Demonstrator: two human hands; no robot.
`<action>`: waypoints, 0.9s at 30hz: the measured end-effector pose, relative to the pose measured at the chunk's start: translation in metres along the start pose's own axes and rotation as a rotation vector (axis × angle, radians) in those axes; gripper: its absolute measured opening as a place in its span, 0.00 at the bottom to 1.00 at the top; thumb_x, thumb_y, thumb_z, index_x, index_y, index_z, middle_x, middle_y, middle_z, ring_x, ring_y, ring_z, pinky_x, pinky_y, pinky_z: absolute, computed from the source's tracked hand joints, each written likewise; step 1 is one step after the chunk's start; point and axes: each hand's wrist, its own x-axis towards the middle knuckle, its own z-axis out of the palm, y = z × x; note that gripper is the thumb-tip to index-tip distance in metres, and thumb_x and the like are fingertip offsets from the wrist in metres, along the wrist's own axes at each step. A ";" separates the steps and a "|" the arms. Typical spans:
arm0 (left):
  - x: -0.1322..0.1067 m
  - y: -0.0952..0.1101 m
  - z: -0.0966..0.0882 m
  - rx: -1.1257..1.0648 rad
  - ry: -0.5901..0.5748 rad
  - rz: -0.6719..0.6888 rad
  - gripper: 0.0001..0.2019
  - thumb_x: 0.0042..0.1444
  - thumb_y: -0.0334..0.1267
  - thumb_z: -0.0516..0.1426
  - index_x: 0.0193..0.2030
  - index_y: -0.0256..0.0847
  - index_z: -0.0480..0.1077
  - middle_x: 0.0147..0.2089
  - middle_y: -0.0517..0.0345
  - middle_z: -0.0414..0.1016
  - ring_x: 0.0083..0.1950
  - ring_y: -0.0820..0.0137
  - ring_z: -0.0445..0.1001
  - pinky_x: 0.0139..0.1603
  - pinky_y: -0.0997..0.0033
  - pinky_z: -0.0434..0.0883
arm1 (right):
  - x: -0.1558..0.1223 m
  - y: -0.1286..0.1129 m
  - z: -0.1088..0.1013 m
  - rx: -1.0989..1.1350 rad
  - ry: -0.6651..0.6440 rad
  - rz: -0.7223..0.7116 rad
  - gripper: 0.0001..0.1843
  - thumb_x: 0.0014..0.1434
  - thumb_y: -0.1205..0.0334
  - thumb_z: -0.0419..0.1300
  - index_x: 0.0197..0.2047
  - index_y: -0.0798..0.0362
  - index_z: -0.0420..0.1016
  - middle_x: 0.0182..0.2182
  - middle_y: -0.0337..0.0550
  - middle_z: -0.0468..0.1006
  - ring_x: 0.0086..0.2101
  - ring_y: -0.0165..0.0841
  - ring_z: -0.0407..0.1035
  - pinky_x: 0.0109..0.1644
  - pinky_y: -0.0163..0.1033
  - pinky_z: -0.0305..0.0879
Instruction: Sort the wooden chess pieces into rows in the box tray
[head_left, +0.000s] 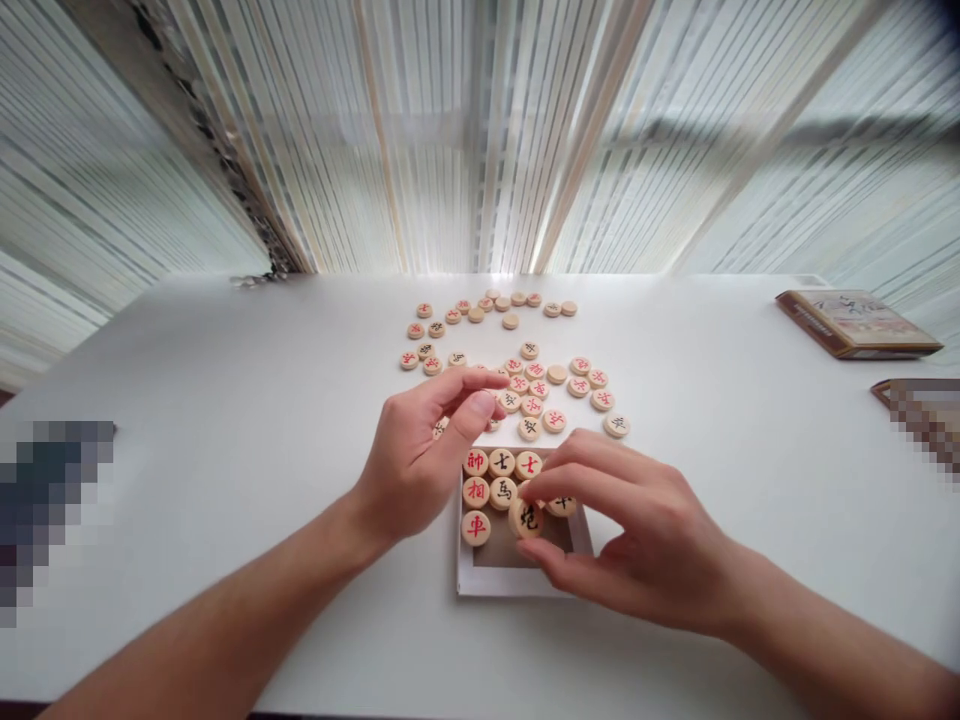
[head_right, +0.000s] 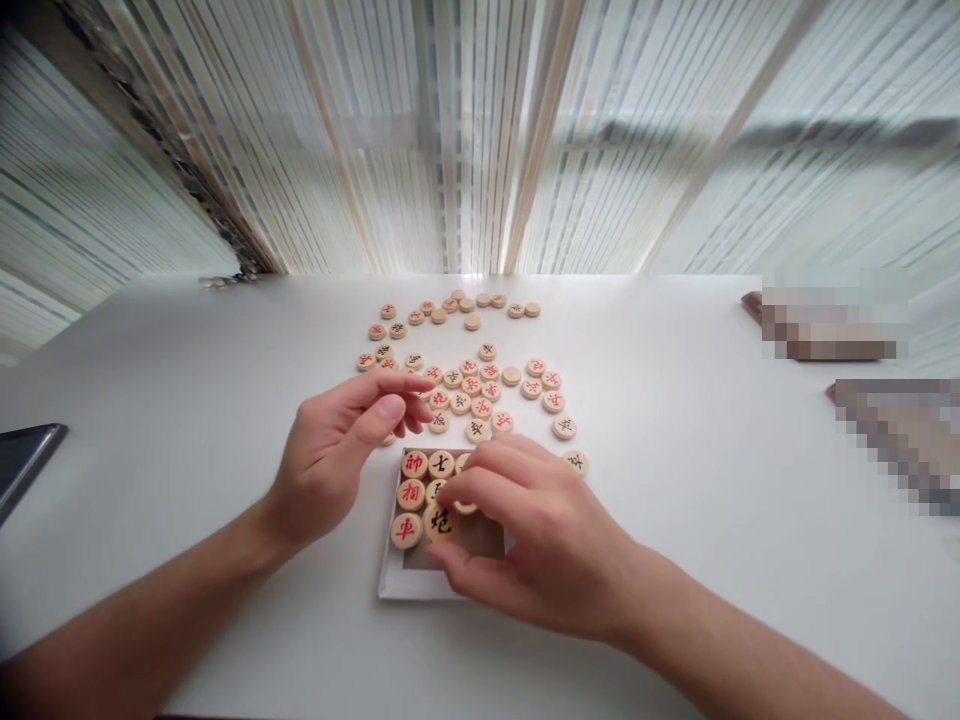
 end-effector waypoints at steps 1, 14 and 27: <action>0.001 -0.003 0.000 0.049 0.013 0.017 0.13 0.72 0.41 0.57 0.51 0.37 0.81 0.43 0.52 0.85 0.43 0.66 0.82 0.48 0.67 0.78 | -0.001 -0.001 0.001 -0.037 -0.060 -0.014 0.04 0.65 0.66 0.68 0.43 0.54 0.79 0.32 0.44 0.78 0.32 0.35 0.68 0.36 0.41 0.68; 0.004 -0.007 0.004 0.267 0.012 0.189 0.11 0.70 0.36 0.56 0.45 0.38 0.81 0.38 0.56 0.86 0.39 0.67 0.83 0.43 0.69 0.77 | -0.008 -0.001 0.015 -0.205 -0.196 -0.138 0.07 0.71 0.65 0.65 0.41 0.55 0.84 0.30 0.44 0.79 0.33 0.39 0.66 0.39 0.44 0.64; 0.005 -0.008 0.003 0.279 0.016 0.194 0.11 0.70 0.35 0.57 0.46 0.37 0.81 0.39 0.56 0.87 0.40 0.67 0.83 0.44 0.69 0.77 | -0.006 -0.001 0.016 -0.248 -0.164 -0.142 0.11 0.73 0.68 0.62 0.39 0.54 0.84 0.29 0.44 0.79 0.33 0.37 0.65 0.39 0.43 0.64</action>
